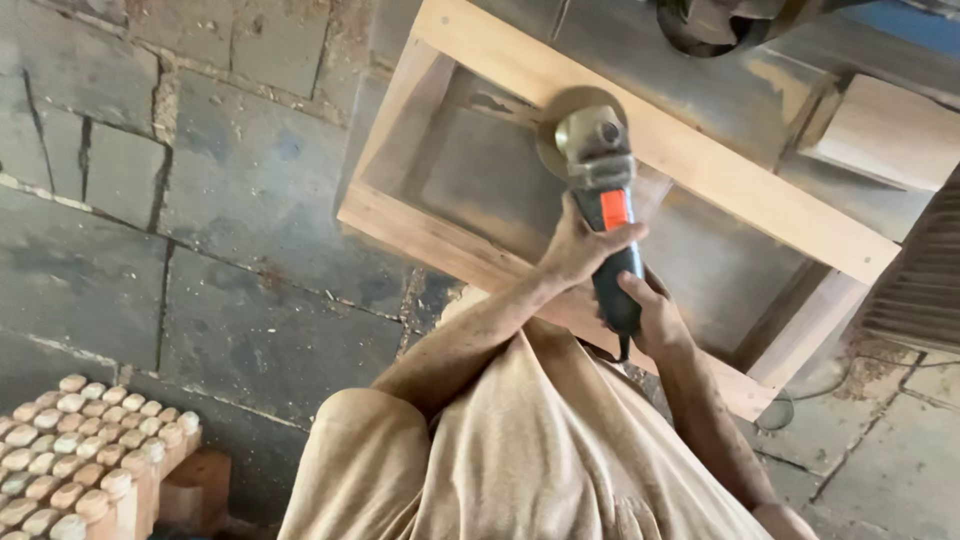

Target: The person uses an angle grinder to sand the surface of a rectangular wooden frame placed on a workbench. The camera shakes significantly throughout the process, obscuring clear views of the hands and tool interaction.

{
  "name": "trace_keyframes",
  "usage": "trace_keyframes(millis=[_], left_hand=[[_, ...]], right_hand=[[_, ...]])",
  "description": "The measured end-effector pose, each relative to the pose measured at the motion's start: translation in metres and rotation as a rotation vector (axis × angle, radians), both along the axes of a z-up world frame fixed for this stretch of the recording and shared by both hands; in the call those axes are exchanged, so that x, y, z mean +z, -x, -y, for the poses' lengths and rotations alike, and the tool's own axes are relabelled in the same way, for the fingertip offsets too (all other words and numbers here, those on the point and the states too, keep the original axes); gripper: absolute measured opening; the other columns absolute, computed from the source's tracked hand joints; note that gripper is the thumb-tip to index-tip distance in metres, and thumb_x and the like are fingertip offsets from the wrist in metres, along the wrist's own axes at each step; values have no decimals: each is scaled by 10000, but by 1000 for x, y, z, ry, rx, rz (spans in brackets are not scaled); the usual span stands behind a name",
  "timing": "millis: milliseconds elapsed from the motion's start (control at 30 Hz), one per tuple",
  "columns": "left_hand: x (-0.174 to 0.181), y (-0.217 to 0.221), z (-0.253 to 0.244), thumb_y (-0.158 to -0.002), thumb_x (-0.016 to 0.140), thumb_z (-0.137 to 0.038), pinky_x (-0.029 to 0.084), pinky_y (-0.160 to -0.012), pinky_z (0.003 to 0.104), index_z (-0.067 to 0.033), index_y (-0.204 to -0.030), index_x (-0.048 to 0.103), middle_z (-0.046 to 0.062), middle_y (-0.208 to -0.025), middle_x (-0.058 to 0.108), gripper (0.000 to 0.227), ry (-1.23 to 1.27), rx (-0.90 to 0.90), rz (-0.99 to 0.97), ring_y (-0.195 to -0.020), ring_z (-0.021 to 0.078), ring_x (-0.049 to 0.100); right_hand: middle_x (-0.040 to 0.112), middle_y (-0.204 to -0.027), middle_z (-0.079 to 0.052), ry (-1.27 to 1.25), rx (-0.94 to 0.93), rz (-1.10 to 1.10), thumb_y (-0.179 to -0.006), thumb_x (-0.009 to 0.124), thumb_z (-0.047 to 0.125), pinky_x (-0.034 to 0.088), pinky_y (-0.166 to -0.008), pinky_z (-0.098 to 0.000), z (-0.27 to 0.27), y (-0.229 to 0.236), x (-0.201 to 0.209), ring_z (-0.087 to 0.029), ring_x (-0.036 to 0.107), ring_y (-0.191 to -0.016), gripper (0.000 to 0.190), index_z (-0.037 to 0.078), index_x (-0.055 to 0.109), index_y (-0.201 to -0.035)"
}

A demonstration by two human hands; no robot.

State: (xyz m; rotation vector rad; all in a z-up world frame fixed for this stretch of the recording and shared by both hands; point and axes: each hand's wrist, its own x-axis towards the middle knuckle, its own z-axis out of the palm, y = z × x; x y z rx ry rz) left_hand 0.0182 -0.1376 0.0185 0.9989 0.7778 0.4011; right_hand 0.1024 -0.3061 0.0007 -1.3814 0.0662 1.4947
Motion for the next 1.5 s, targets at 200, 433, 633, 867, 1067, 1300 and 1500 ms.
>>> trace_keyframes(millis=[200,433,633,867,1067,1300,1500], left_hand=[[-1,-17,47,-760,878,-336,614,-788,341,19,-1282,457,115,-1071,642,758,-107,-153,-78,-906,184,684],[-19,-61,115,-763,883,-328,613,-768,372,-19,-1214,544,74,-1018,615,644,11,-316,179,-898,203,648],[-16,-99,138,-725,901,-257,628,-756,334,-48,-1199,649,94,-1001,686,576,9,-464,265,-855,196,675],[-3,-72,68,-774,879,-222,584,-779,310,-49,-1248,657,78,-1046,675,551,-23,-327,255,-905,141,640],[-9,6,-35,-797,867,-248,623,-705,339,-14,-1208,567,90,-987,659,560,9,-100,110,-807,169,680],[-43,84,-172,-822,834,-294,605,-785,311,-67,-1228,563,45,-1022,664,538,160,179,-10,-888,145,681],[-28,78,-201,-840,841,-207,579,-768,332,-19,-1148,605,85,-1012,641,432,-25,152,58,-866,160,651]], right_hand=[[679,-991,-204,-23,-153,-25,-957,612,324,583,-598,-402,67,-6,-8,-294,695,-714,508,-24,515,-1315],[680,-1022,-205,-59,-346,33,-982,593,373,591,-672,-402,141,-4,-12,-285,690,-771,507,-18,532,-1299],[690,-1022,-186,9,-532,-32,-1001,491,500,596,-709,-424,160,-1,-17,-297,701,-797,572,10,554,-1287],[680,-1012,-203,-72,-403,-9,-1041,507,442,581,-687,-448,93,7,-22,-318,682,-758,514,-22,558,-1256],[682,-965,-171,-43,-150,-68,-956,593,301,590,-580,-400,-35,35,-12,-284,690,-690,475,12,511,-1324],[616,-994,-86,-164,156,-108,-910,687,257,550,-520,-313,-199,70,8,-171,639,-702,659,135,444,-1510],[631,-992,-122,-60,146,-46,-904,661,302,568,-533,-353,-237,62,30,-196,653,-697,672,141,421,-1511]])
